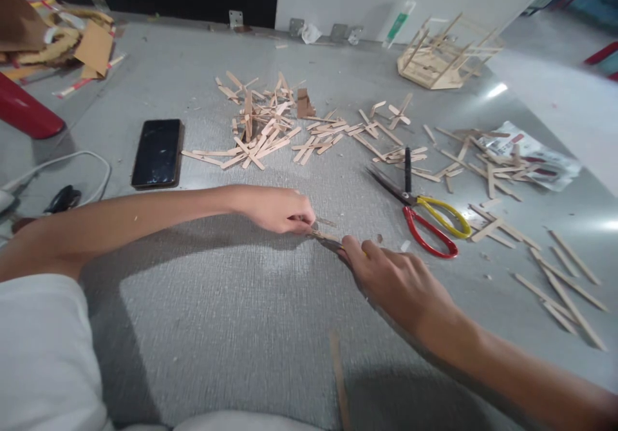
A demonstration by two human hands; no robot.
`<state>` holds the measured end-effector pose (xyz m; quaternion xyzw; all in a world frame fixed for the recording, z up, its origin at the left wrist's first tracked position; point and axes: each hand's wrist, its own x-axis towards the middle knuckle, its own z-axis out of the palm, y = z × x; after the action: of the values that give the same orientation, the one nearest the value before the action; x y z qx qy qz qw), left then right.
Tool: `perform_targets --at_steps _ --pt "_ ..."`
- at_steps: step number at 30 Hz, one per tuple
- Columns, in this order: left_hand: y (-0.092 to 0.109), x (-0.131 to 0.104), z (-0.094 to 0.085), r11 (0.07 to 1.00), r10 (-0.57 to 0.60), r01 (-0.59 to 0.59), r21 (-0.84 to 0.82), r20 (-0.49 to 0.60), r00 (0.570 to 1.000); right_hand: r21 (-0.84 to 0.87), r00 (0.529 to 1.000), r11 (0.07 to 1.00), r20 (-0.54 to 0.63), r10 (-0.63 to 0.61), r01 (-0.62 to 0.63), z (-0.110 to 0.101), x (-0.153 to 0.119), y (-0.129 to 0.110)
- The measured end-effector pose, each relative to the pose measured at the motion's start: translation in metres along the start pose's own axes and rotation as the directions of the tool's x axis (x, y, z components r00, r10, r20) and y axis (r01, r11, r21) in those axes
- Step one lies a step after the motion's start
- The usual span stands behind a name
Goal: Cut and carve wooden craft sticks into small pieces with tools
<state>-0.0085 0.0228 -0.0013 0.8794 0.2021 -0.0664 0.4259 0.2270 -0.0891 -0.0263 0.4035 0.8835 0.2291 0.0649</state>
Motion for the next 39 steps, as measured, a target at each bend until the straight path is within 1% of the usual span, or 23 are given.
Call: perform_targets --at_steps 5,9,12,14,18,20,22,23,25,28,29,31,33,35,39 --pt "-0.001 0.0 0.0 1.0 -0.001 0.001 -0.014 0.006 1.0 -0.199 1.0 0.98 -0.019 -0.021 0.017 -0.022 0.004 -0.004" --pt "-0.001 0.001 0.001 1.0 -0.006 0.006 -0.021 -0.013 1.0 -0.256 0.999 0.967 0.047 -0.007 0.018 -0.036 0.007 -0.014" --pt "0.0 0.001 0.003 1.0 -0.005 0.004 -0.016 -0.041 0.999 -0.235 0.991 0.972 0.126 0.048 -0.017 -0.044 0.01 -0.023" --pt "0.001 0.001 0.004 1.0 0.0 -0.001 -0.011 -0.05 0.999 -0.19 0.978 0.981 0.197 0.066 -0.027 -0.051 0.015 -0.025" --pt "0.0 0.001 0.004 1.0 0.013 -0.013 0.005 -0.05 0.999 -0.049 0.925 0.998 0.377 0.046 -0.029 -0.065 0.03 -0.015" --pt "-0.001 0.001 0.004 1.0 0.016 -0.016 -0.001 -0.046 0.999 0.021 0.9 0.999 0.435 0.016 -0.028 -0.071 0.036 -0.009" --pt "-0.001 0.002 0.003 1.0 0.01 -0.01 -0.016 -0.04 0.999 0.032 0.898 0.999 0.44 0.008 -0.025 -0.073 0.037 -0.009" --pt "0.0 0.001 0.003 1.0 0.004 -0.005 -0.022 -0.037 0.999 -0.002 0.905 1.0 0.424 0.028 -0.03 -0.072 0.036 -0.011" --pt "0.0 0.001 0.003 1.0 -0.007 0.006 -0.024 -0.039 0.999 -0.101 0.93 0.994 0.362 0.067 -0.033 -0.068 0.03 -0.02" --pt "0.002 0.0 0.003 1.0 -0.008 0.007 -0.016 -0.054 0.999 -0.256 0.965 0.965 0.237 0.116 -0.053 -0.057 0.019 -0.036" --pt "0.002 0.0 0.003 1.0 -0.008 0.007 -0.014 -0.058 0.998 -0.287 0.97 0.956 0.207 0.13 -0.067 -0.054 0.016 -0.041" --pt "0.003 0.0 0.004 1.0 -0.014 0.014 -0.008 -0.059 0.998 -0.304 0.972 0.949 0.185 0.147 -0.086 -0.051 0.013 -0.046" --pt "0.003 0.0 0.004 1.0 -0.023 0.023 0.0 -0.056 0.998 -0.284 0.965 0.954 0.208 0.159 -0.096 -0.053 0.015 -0.045" --pt "0.004 0.0 0.004 1.0 -0.022 0.023 0.011 -0.054 0.998 -0.24 0.952 0.966 0.259 0.162 -0.099 -0.058 0.02 -0.04" --pt "0.005 0.0 0.003 1.0 -0.012 0.013 0.028 -0.052 0.999 -0.101 0.926 0.994 0.368 0.083 -0.049 -0.07 0.032 -0.025"
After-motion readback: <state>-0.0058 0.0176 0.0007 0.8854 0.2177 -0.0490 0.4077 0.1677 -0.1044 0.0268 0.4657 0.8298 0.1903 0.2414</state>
